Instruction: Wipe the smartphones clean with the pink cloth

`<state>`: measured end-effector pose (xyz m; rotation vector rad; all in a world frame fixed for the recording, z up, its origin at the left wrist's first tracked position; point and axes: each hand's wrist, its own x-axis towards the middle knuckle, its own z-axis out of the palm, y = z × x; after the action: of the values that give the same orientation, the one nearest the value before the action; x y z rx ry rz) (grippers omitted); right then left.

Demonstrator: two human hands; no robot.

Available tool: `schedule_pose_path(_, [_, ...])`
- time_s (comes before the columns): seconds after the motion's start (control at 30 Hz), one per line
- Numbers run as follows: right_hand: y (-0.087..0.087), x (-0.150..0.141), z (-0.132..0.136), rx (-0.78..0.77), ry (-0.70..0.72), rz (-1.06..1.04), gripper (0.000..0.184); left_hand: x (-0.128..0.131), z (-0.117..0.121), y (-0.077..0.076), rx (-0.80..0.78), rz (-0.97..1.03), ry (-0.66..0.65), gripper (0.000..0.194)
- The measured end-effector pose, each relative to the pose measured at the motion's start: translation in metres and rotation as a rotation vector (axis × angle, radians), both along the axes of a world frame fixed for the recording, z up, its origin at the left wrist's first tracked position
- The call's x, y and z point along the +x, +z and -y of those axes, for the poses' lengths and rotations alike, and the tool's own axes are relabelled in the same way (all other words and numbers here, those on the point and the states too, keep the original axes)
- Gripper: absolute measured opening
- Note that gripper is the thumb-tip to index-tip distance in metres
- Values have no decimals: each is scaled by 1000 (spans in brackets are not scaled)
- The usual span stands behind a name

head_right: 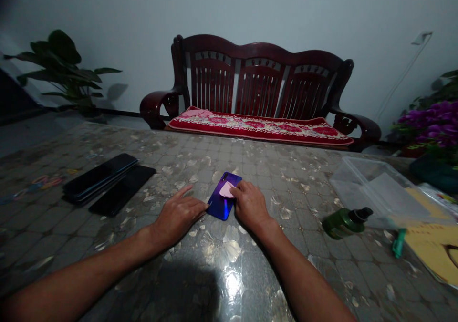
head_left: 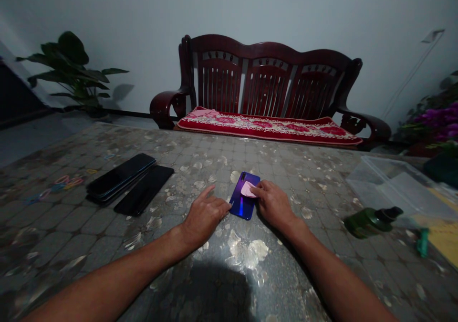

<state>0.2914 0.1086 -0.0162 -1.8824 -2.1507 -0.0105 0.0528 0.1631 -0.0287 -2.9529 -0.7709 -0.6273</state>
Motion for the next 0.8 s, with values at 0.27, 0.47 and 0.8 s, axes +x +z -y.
schedule_pose_path(0.27, [1, -14, 11, 14, 169, -4, 28, 2, -1, 2, -16, -2, 30, 10])
schedule_pose_path(0.47, [1, -10, 13, 45, 338, -38, 30, 2, -1, 1, 14, -1, 26, 12])
schedule_pose_path(0.8, [-4, 7, 7, 67, 19, 18, 34, 3, -1, 0, 55, -7, 20, 13])
